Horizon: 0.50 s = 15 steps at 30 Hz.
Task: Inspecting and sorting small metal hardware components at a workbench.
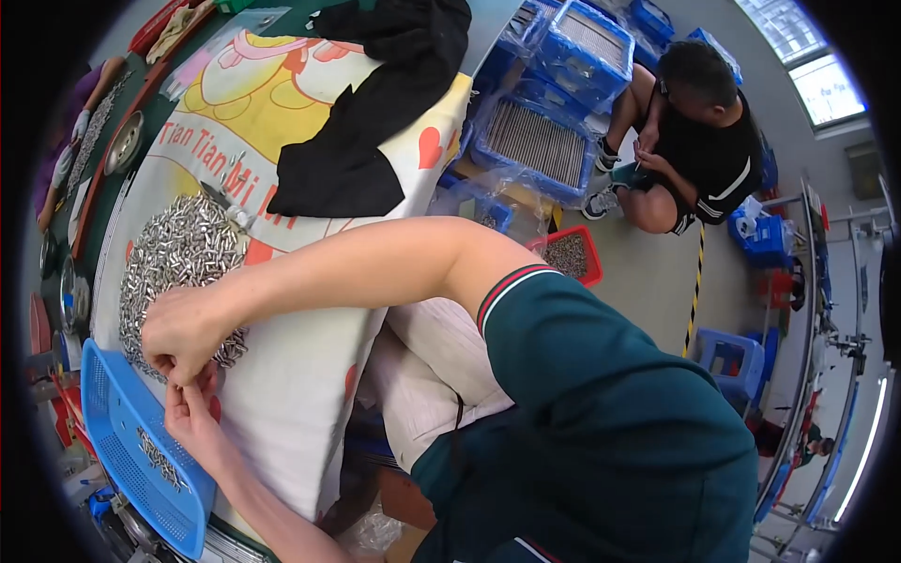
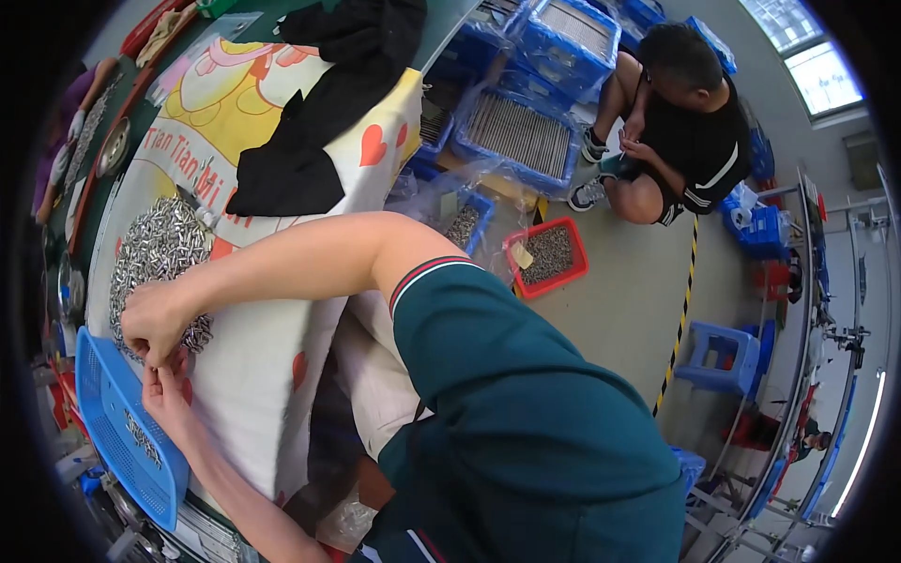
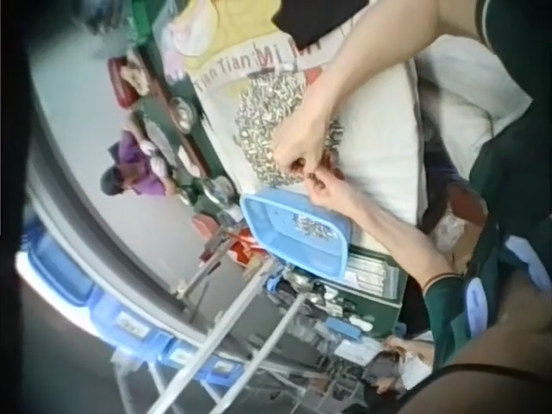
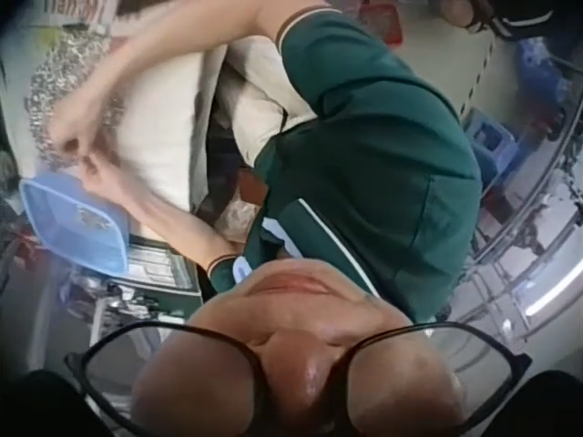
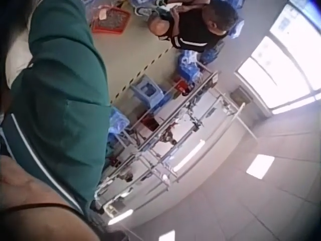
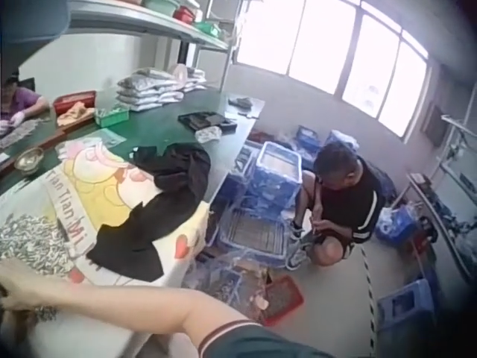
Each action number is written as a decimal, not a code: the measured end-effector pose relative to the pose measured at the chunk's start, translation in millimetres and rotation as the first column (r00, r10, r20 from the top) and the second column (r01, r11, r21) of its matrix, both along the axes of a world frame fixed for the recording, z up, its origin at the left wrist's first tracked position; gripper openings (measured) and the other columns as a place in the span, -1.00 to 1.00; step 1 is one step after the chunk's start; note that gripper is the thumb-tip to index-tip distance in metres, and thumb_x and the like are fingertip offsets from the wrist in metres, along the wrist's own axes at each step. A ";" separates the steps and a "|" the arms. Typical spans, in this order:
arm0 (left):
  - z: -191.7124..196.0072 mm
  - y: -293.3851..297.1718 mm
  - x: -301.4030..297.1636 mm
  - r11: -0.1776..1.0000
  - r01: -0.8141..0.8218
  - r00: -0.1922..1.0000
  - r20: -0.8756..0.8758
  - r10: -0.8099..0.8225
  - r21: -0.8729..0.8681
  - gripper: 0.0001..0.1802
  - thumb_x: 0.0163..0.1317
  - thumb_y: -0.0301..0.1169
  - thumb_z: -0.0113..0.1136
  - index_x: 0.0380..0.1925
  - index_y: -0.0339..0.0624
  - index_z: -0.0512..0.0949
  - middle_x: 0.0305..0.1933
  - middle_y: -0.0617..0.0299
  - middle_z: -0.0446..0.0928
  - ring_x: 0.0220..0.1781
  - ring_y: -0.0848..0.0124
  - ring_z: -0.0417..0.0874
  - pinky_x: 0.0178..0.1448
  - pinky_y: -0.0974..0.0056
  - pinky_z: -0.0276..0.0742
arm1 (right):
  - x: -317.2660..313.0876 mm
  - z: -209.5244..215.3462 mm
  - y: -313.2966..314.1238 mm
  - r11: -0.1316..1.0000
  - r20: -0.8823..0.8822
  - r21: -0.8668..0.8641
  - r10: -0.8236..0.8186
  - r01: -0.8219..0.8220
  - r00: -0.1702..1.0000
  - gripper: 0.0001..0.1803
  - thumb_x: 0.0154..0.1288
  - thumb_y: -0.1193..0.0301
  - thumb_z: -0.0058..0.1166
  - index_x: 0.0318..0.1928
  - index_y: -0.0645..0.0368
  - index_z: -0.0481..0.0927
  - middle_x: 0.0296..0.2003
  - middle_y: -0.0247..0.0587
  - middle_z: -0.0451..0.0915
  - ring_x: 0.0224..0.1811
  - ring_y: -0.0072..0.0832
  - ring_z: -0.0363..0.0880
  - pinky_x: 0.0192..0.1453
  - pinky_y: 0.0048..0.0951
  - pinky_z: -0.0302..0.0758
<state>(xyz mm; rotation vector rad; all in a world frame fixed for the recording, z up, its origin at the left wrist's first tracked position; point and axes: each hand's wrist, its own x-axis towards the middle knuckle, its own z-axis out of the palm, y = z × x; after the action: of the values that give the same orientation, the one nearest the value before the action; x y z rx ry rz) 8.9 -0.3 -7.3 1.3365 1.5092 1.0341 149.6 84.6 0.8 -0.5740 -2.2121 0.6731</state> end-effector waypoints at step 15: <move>-8.8 0.5 -16.0 0.969 0.092 0.946 -0.323 -0.013 0.231 -0.84 0.27 -0.44 -0.02 -0.34 -0.29 0.51 -0.57 0.37 0.46 -0.64 0.71 0.26 -0.62 0.58 0.07 | 1.7 8.3 -8.1 0.979 0.059 0.185 0.072 -0.082 0.996 -0.80 -0.14 0.27 0.10 -0.55 0.13 0.63 -0.62 -0.11 0.56 -0.47 -0.21 0.57 -0.38 -0.24 0.46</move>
<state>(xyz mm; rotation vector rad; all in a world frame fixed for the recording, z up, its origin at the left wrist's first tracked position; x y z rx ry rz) -7.0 0.2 -16.1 1.7784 1.6066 1.0295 151.4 76.5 9.1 -0.4162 -2.3256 0.4867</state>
